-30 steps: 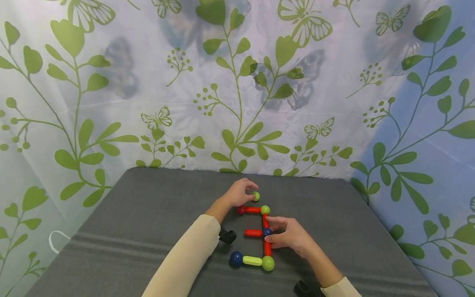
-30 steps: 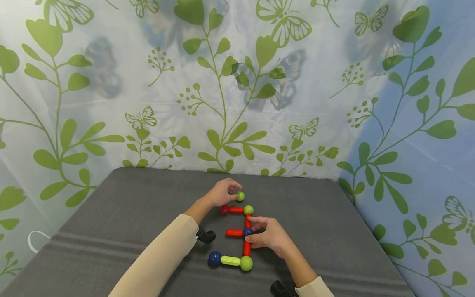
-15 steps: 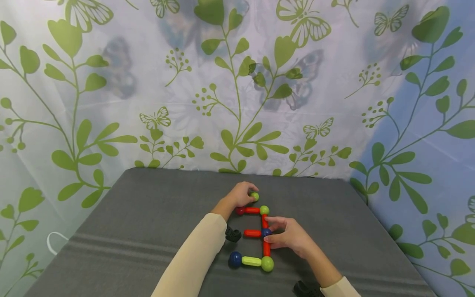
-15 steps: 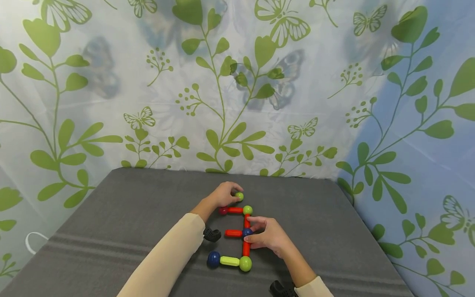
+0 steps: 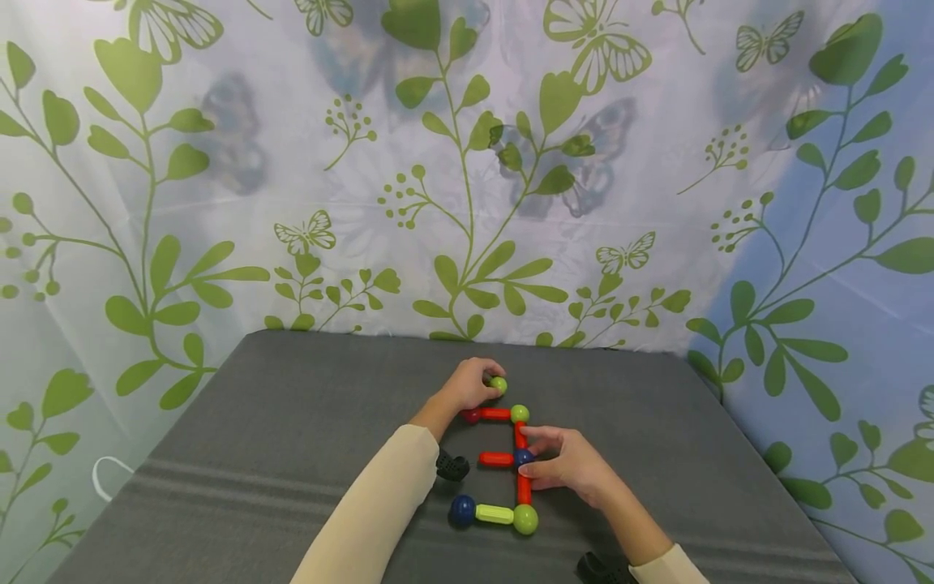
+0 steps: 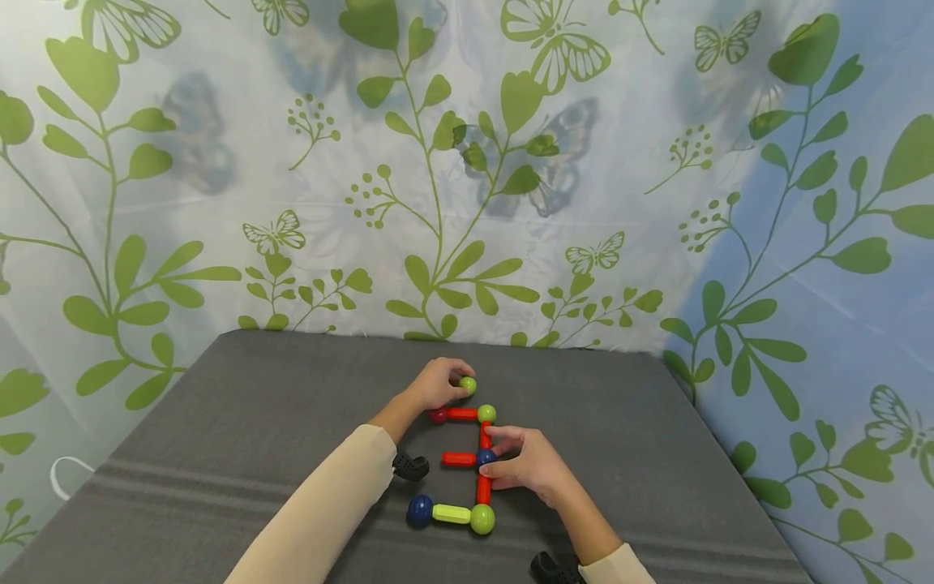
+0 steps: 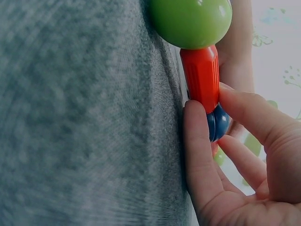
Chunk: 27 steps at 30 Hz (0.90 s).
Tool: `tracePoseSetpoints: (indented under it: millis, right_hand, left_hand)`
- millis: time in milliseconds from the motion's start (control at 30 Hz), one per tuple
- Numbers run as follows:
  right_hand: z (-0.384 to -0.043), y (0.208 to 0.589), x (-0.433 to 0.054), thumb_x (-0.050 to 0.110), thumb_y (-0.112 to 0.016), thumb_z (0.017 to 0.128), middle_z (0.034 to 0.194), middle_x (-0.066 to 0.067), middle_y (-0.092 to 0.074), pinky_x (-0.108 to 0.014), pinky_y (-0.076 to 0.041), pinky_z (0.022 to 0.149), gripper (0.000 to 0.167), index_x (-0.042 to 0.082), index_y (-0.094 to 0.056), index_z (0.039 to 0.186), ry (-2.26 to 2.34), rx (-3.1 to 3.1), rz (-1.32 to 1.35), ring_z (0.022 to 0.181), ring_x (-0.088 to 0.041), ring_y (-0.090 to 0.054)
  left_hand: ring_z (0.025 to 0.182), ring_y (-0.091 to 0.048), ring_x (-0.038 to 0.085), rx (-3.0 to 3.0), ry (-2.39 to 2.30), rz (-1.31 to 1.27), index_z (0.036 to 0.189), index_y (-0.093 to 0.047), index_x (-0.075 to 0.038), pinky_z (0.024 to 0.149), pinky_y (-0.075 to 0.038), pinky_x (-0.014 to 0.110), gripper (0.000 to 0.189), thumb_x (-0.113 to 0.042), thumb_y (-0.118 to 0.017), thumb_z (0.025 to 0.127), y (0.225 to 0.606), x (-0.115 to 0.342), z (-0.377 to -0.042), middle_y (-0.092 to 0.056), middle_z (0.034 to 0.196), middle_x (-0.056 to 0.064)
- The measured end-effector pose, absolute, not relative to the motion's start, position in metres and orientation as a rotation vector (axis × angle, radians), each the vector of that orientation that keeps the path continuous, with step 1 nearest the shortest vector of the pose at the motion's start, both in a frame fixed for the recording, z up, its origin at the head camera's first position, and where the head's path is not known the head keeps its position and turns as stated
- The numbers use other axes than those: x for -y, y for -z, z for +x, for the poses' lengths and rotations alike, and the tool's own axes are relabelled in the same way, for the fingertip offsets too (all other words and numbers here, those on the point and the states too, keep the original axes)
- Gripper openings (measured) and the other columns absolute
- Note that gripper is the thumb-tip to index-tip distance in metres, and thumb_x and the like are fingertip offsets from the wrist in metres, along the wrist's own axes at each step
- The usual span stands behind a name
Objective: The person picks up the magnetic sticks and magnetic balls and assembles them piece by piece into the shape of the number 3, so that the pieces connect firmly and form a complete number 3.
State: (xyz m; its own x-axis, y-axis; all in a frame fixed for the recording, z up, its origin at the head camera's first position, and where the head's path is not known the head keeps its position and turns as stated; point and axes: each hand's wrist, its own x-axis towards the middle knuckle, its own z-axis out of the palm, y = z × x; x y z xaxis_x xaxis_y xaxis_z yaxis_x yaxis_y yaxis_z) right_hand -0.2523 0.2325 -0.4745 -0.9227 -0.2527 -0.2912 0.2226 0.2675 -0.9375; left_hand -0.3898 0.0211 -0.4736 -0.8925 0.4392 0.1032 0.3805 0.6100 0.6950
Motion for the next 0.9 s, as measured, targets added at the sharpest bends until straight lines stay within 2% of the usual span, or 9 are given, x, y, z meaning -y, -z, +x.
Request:
tracePoseSetpoints:
  millis: [200,433,667,900]
  right_hand:
    - [-0.251,0.473,-0.232,0.008,-0.089,0.078,0.119,-0.022,-0.061,-0.044,-0.063,0.079,0.079,0.004,-0.053,0.148,1.683,-2.180,-0.016,0.089,-0.026,-0.075]
    - [-0.251,0.473,-0.231,0.008,-0.089,0.078,0.120,-0.022,-0.061,-0.044,-0.063,0.079,0.080,0.004,-0.052,0.148,1.687,-2.172,-0.009,0.090,-0.026,-0.075]
    - [-0.251,0.475,-0.231,0.008,-0.089,0.078,0.120,-0.022,-0.061,-0.044,-0.063,0.079,0.080,0.004,-0.052,0.149,1.689,-2.172,-0.011,0.089,-0.026,-0.075]
    - [-0.251,0.474,-0.232,0.005,-0.088,0.078,0.122,-0.023,-0.060,-0.045,-0.063,0.079,0.079,0.002,-0.051,0.149,1.709,-2.160,-0.007,0.089,-0.027,-0.075]
  left_hand:
    - [0.101,-0.068,0.020,-2.720,-1.230,0.706,0.119,-0.073,-0.014,0.088,-0.057,0.036,0.027,-0.015,-0.078,0.092,0.472,-0.013,-0.384,-0.072,0.115,0.006]
    - [0.099,-0.068,0.017,-2.679,-1.340,0.757,0.116,-0.073,-0.012,0.090,-0.058,0.035,0.027,-0.016,-0.079,0.091,0.471,-0.006,-0.372,-0.074,0.110,0.004]
    - [0.090,-0.066,0.010,-2.620,-1.465,0.864,0.115,-0.072,-0.013,0.081,-0.057,0.026,0.027,-0.018,-0.081,0.089,0.470,0.003,-0.360,-0.074,0.105,0.000]
    - [0.086,-0.064,0.011,-2.608,-1.453,0.918,0.116,-0.072,-0.013,0.076,-0.055,0.024,0.029,-0.022,-0.081,0.090,0.465,0.013,-0.343,-0.073,0.101,0.000]
